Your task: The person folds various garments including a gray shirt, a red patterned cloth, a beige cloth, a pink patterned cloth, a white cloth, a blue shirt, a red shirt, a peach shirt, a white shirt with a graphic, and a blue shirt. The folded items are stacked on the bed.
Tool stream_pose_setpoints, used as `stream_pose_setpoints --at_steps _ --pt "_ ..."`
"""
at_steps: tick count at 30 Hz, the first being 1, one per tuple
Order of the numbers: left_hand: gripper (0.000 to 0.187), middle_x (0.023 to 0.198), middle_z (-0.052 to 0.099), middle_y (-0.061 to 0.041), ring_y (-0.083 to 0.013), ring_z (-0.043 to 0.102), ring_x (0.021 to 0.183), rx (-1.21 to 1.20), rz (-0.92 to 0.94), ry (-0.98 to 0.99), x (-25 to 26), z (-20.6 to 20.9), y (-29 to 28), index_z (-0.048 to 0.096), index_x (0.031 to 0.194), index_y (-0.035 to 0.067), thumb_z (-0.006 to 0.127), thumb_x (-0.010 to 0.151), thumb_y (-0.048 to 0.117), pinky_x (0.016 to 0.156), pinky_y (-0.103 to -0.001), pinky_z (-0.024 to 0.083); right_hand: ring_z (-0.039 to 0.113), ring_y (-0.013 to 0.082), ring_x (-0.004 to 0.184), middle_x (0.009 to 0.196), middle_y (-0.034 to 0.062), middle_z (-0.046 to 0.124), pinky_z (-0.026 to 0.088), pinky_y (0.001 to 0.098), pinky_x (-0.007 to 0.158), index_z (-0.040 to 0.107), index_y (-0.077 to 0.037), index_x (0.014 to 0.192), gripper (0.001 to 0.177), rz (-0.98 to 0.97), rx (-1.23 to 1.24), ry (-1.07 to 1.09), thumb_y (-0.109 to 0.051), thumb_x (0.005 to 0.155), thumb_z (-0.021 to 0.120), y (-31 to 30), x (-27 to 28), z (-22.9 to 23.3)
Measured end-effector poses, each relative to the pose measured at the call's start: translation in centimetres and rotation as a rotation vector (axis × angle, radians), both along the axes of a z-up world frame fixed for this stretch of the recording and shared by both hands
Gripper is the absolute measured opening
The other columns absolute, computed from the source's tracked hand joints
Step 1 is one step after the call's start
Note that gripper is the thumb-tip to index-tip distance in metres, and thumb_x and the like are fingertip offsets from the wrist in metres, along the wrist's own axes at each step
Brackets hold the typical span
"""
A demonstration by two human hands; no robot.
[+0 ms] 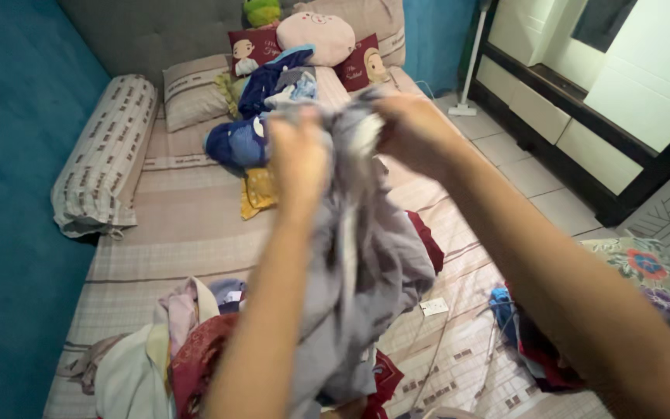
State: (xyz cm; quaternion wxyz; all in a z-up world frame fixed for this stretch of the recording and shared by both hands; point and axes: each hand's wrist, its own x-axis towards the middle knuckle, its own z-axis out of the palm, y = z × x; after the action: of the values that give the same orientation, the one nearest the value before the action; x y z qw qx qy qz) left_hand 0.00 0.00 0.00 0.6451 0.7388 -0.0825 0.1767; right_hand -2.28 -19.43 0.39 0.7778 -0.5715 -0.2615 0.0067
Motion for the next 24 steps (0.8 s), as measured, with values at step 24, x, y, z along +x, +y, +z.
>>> stream_pose_setpoints --at_steps 24 --pt "0.040 0.112 0.077 -0.016 -0.0232 0.072 0.098 -0.060 -0.724 -0.098 0.7 -4.1 4.1 0.072 0.119 -0.004 0.077 0.080 0.005 0.089 -0.037 0.058 0.067 0.0261 0.120 0.135 0.0197 0.066 0.050 0.0402 0.113 0.045 -0.001 0.159 0.068 0.357 -0.010 -0.203 0.005 0.094 0.064 -4.9 -7.6 8.5"
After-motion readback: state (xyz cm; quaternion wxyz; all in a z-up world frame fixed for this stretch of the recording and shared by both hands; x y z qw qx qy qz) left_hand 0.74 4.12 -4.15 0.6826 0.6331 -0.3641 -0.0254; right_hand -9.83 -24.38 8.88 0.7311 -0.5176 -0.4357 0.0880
